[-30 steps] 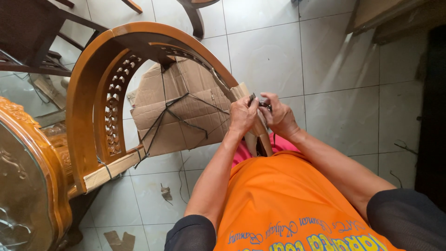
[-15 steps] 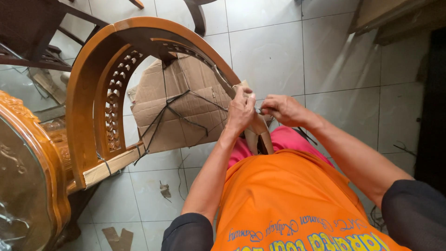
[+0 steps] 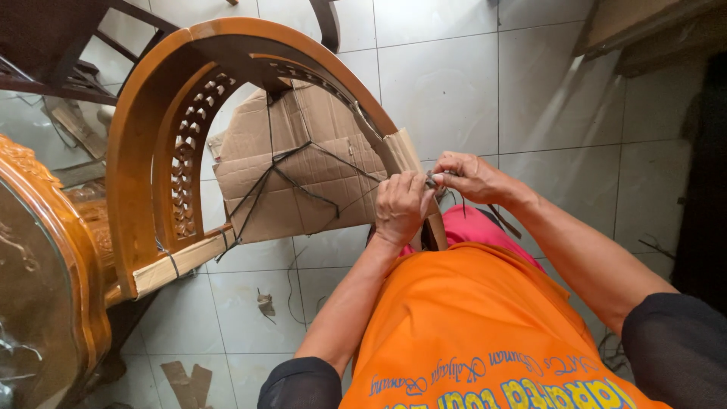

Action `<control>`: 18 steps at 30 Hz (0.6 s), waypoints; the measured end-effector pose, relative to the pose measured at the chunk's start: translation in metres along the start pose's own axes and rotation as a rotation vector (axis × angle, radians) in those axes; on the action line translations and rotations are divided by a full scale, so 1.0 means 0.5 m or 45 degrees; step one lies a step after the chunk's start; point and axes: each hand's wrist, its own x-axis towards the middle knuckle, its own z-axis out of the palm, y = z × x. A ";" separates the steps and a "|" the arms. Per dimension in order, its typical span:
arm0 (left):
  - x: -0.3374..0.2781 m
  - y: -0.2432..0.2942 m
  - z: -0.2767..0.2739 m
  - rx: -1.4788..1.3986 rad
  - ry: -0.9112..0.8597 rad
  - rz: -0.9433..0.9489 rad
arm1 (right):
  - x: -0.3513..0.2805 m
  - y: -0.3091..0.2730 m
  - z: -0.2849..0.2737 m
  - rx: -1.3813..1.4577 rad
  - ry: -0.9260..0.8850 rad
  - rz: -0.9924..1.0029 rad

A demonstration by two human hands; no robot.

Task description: Wrapping a wooden chair frame with cardboard and securing it with plastic straps for shipping

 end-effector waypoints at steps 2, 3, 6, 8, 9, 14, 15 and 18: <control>0.003 0.000 0.002 -0.009 0.008 0.022 | 0.000 -0.001 -0.003 -0.019 0.001 0.005; 0.005 -0.001 0.003 -0.018 0.015 0.048 | 0.002 -0.001 -0.004 -0.037 0.006 0.009; 0.017 -0.003 -0.022 -0.016 0.034 0.087 | 0.009 0.024 -0.002 -0.047 0.015 0.009; 0.015 -0.007 -0.017 -0.077 0.025 0.054 | 0.008 0.001 -0.004 -0.092 0.027 -0.004; 0.014 -0.009 -0.014 -0.138 0.016 0.021 | 0.008 -0.010 -0.006 -0.139 0.039 -0.017; -0.015 -0.040 0.001 -0.193 -0.247 -0.009 | 0.009 -0.005 -0.030 -0.597 0.077 0.036; -0.019 -0.054 0.000 -0.148 -0.322 0.041 | 0.008 0.003 -0.040 -0.664 0.085 0.099; -0.041 -0.117 -0.019 -0.166 -0.448 -0.034 | 0.011 0.042 -0.043 -0.665 0.097 0.349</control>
